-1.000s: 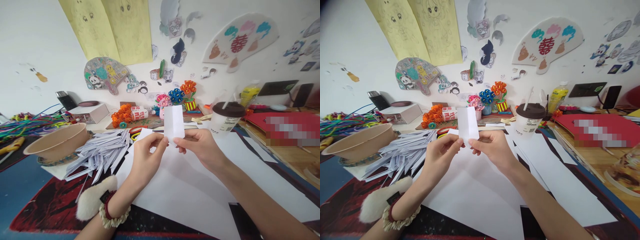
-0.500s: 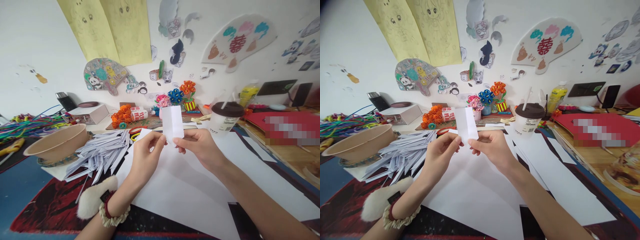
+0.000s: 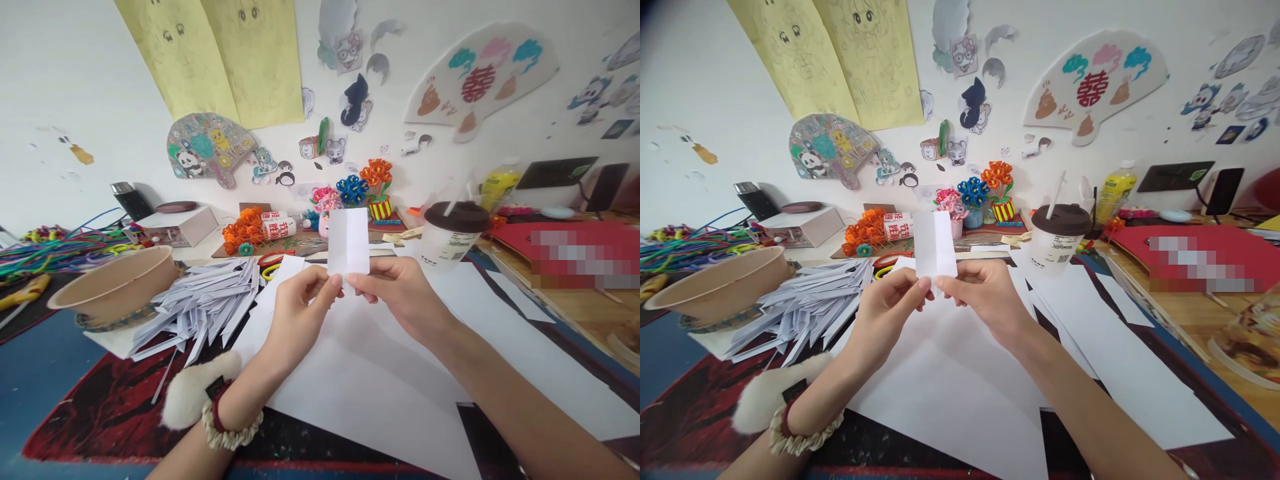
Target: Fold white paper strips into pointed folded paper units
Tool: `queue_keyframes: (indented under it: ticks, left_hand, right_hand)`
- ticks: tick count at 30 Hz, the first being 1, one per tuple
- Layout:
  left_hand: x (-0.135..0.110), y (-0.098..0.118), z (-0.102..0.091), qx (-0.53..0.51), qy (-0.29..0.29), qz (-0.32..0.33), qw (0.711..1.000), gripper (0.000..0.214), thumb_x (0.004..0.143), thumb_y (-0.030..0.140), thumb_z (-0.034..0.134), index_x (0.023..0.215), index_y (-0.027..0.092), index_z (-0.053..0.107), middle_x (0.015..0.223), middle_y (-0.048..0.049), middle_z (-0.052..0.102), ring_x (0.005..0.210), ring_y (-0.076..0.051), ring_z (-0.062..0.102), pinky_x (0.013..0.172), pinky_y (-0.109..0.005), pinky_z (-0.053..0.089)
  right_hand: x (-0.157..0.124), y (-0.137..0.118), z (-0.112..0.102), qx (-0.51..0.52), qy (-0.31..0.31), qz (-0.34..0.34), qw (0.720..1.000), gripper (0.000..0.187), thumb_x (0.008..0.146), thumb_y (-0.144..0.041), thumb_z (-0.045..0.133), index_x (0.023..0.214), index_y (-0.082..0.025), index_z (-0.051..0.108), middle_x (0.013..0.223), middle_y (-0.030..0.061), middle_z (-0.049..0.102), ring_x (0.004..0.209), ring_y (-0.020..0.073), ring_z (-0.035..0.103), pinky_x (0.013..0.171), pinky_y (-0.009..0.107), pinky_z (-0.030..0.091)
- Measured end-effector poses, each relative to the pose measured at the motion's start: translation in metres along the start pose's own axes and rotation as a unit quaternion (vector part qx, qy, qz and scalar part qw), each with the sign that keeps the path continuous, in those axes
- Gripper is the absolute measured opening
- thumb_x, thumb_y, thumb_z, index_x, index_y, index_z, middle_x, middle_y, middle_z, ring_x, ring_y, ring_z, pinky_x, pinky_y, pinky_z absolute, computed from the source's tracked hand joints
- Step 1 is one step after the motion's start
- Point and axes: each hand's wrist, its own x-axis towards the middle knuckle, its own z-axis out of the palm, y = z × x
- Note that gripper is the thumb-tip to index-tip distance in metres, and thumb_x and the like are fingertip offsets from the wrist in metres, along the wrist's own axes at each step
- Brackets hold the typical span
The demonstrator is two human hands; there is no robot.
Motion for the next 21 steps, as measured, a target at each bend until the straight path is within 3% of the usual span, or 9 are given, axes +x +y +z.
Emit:
queue_keyframes:
  ticks: [4, 11, 17, 21]
  left_hand:
    - [-0.0006, -0.0005, 0.0009, -0.008, 0.014, 0.002, 1.000, 0.023, 0.084, 0.029, 0.061, 0.067, 0.016, 0.060, 0.065, 0.0008, 0.059, 0.058, -0.009, 0.050, 0.056, -0.021, 0.041]
    - [-0.0007, 0.0003, 0.0014, -0.039, -0.027, -0.025, 0.999, 0.024, 0.084, 0.033, 0.062, 0.069, 0.014, 0.062, 0.067, -0.0013, 0.062, 0.059, -0.010, 0.053, 0.056, -0.020, 0.042]
    - [-0.0013, -0.0020, 0.0017, -0.024, -0.007, -0.009, 1.000, 0.025, 0.083, 0.032, 0.063, 0.066, 0.015, 0.059, 0.062, 0.0019, 0.057, 0.055, -0.007, 0.049, 0.052, -0.019, 0.039]
    - [-0.0016, -0.0010, 0.0035, -0.070, -0.029, -0.024, 0.997, 0.026, 0.086, 0.033, 0.058, 0.069, 0.014, 0.061, 0.067, -0.0001, 0.060, 0.058, -0.008, 0.051, 0.056, -0.020, 0.042]
  right_hand:
    - [-0.0007, 0.0015, 0.0030, 0.027, 0.006, 0.006, 1.000, 0.015, 0.070, -0.026, 0.075, 0.058, -0.019, 0.069, 0.054, -0.0020, 0.057, 0.053, 0.0090, 0.046, 0.050, 0.024, 0.036]
    - [-0.0009, 0.0030, 0.0037, 0.070, 0.000, -0.009, 0.998, 0.018, 0.072, -0.022, 0.074, 0.054, -0.019, 0.068, 0.052, -0.0030, 0.056, 0.053, 0.0083, 0.047, 0.051, 0.024, 0.035]
    - [-0.0013, 0.0026, 0.0053, 0.065, 0.018, 0.001, 0.998, 0.015, 0.071, -0.021, 0.074, 0.058, -0.019, 0.069, 0.053, -0.0029, 0.057, 0.051, 0.0071, 0.043, 0.050, 0.023, 0.034]
    - [-0.0008, 0.0034, 0.0042, 0.078, 0.017, -0.005, 0.997, 0.017, 0.071, -0.022, 0.074, 0.056, -0.019, 0.069, 0.053, -0.0032, 0.056, 0.052, 0.0078, 0.045, 0.052, 0.024, 0.035]
